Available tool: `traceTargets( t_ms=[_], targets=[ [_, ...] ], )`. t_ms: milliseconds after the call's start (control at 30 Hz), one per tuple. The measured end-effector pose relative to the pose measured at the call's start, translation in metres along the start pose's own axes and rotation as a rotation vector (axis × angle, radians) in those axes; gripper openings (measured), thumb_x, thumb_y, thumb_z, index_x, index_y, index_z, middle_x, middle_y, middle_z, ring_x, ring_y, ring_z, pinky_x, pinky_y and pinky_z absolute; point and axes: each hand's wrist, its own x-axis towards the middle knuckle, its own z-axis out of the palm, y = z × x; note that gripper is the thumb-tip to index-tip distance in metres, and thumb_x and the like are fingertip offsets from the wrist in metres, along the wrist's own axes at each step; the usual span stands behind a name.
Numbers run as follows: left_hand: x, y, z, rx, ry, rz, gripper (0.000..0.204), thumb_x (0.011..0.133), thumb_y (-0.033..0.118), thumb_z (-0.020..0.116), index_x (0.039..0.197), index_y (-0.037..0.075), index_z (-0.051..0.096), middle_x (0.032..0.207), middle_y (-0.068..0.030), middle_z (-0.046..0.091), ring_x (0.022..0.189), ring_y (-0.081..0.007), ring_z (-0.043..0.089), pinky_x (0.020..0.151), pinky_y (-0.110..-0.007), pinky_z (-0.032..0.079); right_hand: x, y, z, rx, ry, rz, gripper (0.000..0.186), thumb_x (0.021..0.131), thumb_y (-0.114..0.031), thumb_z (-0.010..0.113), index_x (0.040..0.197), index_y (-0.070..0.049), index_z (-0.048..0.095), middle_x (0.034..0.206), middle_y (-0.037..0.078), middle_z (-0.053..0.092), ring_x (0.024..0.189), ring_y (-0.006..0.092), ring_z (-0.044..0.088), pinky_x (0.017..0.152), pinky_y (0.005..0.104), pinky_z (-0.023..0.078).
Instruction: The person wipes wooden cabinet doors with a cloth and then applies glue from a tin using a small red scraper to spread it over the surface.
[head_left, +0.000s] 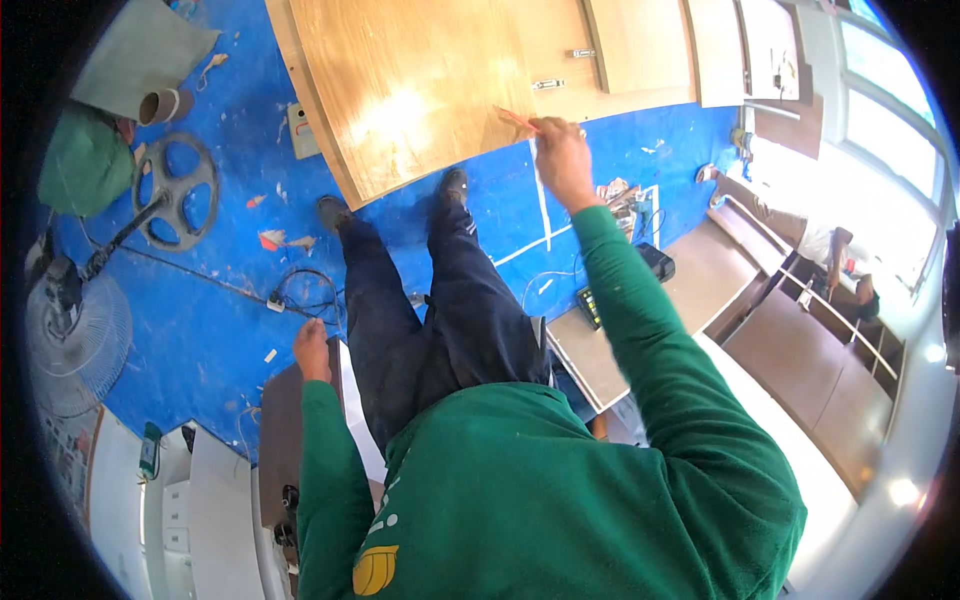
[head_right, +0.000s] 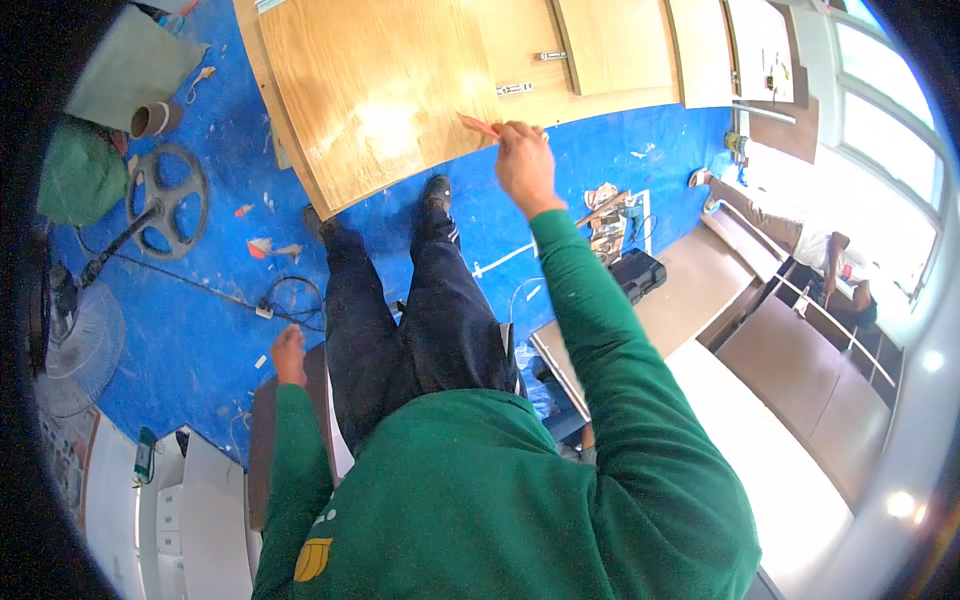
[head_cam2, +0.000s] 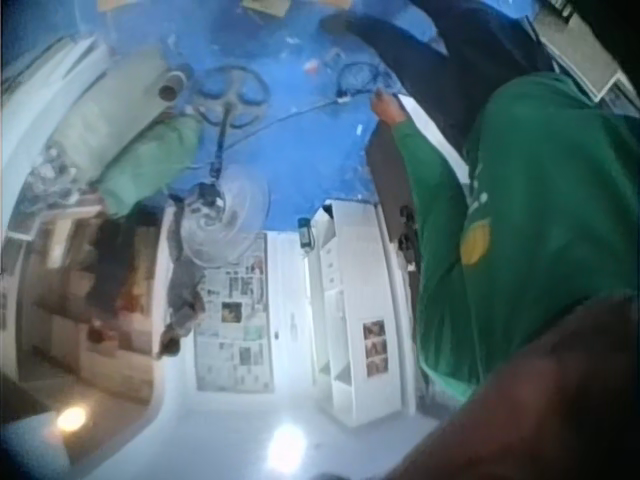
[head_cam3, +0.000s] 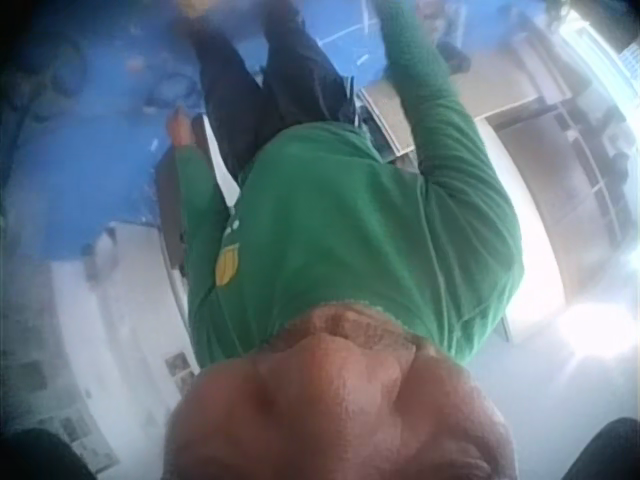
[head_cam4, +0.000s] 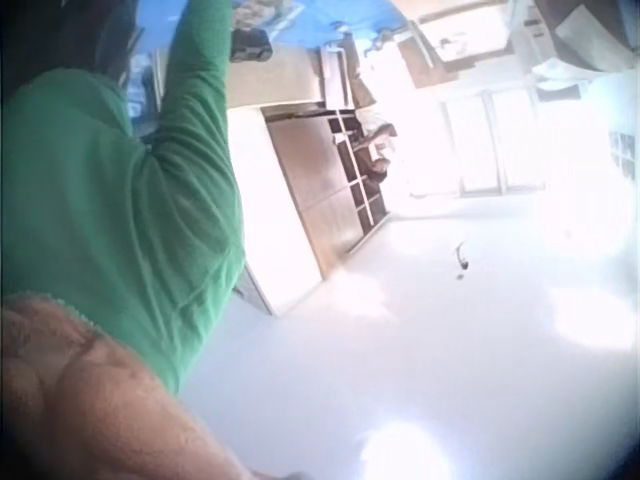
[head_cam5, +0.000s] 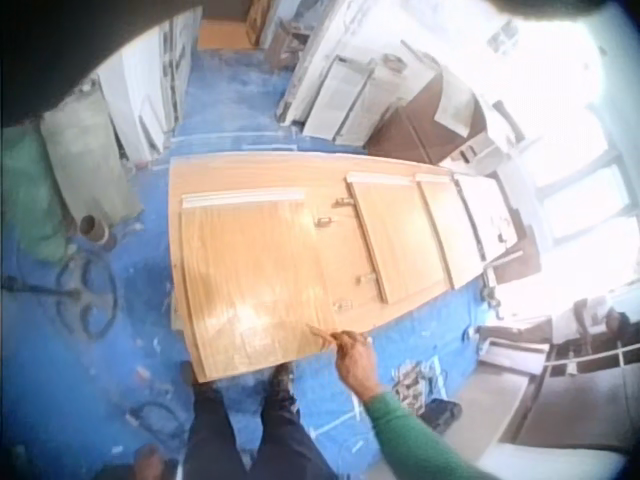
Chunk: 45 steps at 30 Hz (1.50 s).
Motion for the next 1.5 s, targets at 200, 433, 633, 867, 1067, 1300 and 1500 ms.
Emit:
traceTargets(
  t_ms=[200,433,633,867,1067,1300,1500],
  targets=[
    [-0.006,-0.005,-0.003,0.034,0.025,0.007,0.043,0.106,0.028,0.074,0.134,-0.005,0.074,0.113,-0.0087,0.078,0.096,-0.0174,0.069,0.083,-0.033,0.055,0.081,0.026,-0.011,-0.053,-0.069,-0.456,0.035,0.091,0.0,0.064,0.121,-0.008,0.08,0.127,0.014,0.078,0.116,0.0388,0.072,0.096,0.0483,0.062],
    [-0.023,0.001,-0.002,-0.028,0.059,-0.053,0.039,0.106,0.023,0.071,0.133,-0.005,0.074,0.102,-0.0057,0.075,0.091,-0.015,0.067,0.079,-0.031,0.054,0.14,0.036,-0.009,-0.128,-0.036,-0.646,0.03,0.092,-0.005,0.064,0.116,-0.011,0.079,0.115,0.008,0.078,0.109,0.031,0.072,0.091,0.0462,0.061],
    [-0.015,-0.038,0.0,0.011,0.007,-0.024,0.033,0.105,0.029,0.074,0.128,0.005,0.075,0.1,0.0006,0.072,0.084,-0.0115,0.063,0.065,-0.029,0.046,0.021,0.049,-0.012,-0.126,-0.222,-0.376,0.038,0.093,-0.005,0.065,0.129,-0.011,0.076,0.129,0.011,0.075,0.118,0.0329,0.07,0.1,0.0465,0.06],
    [-0.01,-0.011,0.0,0.089,-0.011,-0.029,0.036,0.104,0.02,0.076,0.128,-0.008,0.075,0.11,-0.0104,0.078,0.094,-0.0185,0.07,0.085,-0.034,0.056,0.016,0.036,-0.021,-0.025,-0.159,-0.154,0.02,0.098,-0.007,0.064,0.113,-0.005,0.077,0.112,0.018,0.075,0.107,0.0403,0.072,0.093,0.0513,0.06],
    [-0.008,-0.011,-0.006,0.052,0.019,-0.002,0.034,0.103,0.02,0.077,0.127,-0.004,0.077,0.112,-0.0119,0.079,0.095,-0.0188,0.072,0.084,-0.035,0.058,-0.005,0.0,0.02,-0.138,-0.16,0.136,0.016,0.097,-0.01,0.064,0.105,-0.002,0.074,0.099,0.024,0.073,0.095,0.0453,0.073,0.089,0.0555,0.059],
    [-0.011,-0.014,-0.009,-0.027,0.003,-0.032,0.031,0.103,0.02,0.074,0.125,-0.002,0.078,0.104,-0.0067,0.077,0.085,-0.0142,0.066,0.074,-0.031,0.052,-0.023,-0.165,0.072,0.077,-0.175,0.232,0.025,0.092,-0.008,0.065,0.113,0.004,0.07,0.111,0.028,0.072,0.101,0.0476,0.073,0.09,0.0567,0.061],
    [-0.002,0.003,-0.019,-0.123,0.01,0.037,0.029,0.103,0.017,0.074,0.119,-0.006,0.078,0.101,-0.0068,0.076,0.087,-0.015,0.064,0.078,-0.033,0.053,0.002,-0.241,0.085,0.383,-0.259,0.235,0.029,0.095,-0.015,0.067,0.114,0.003,0.077,0.105,0.03,0.075,0.1,0.0506,0.073,0.092,0.0579,0.059]
  ],
)
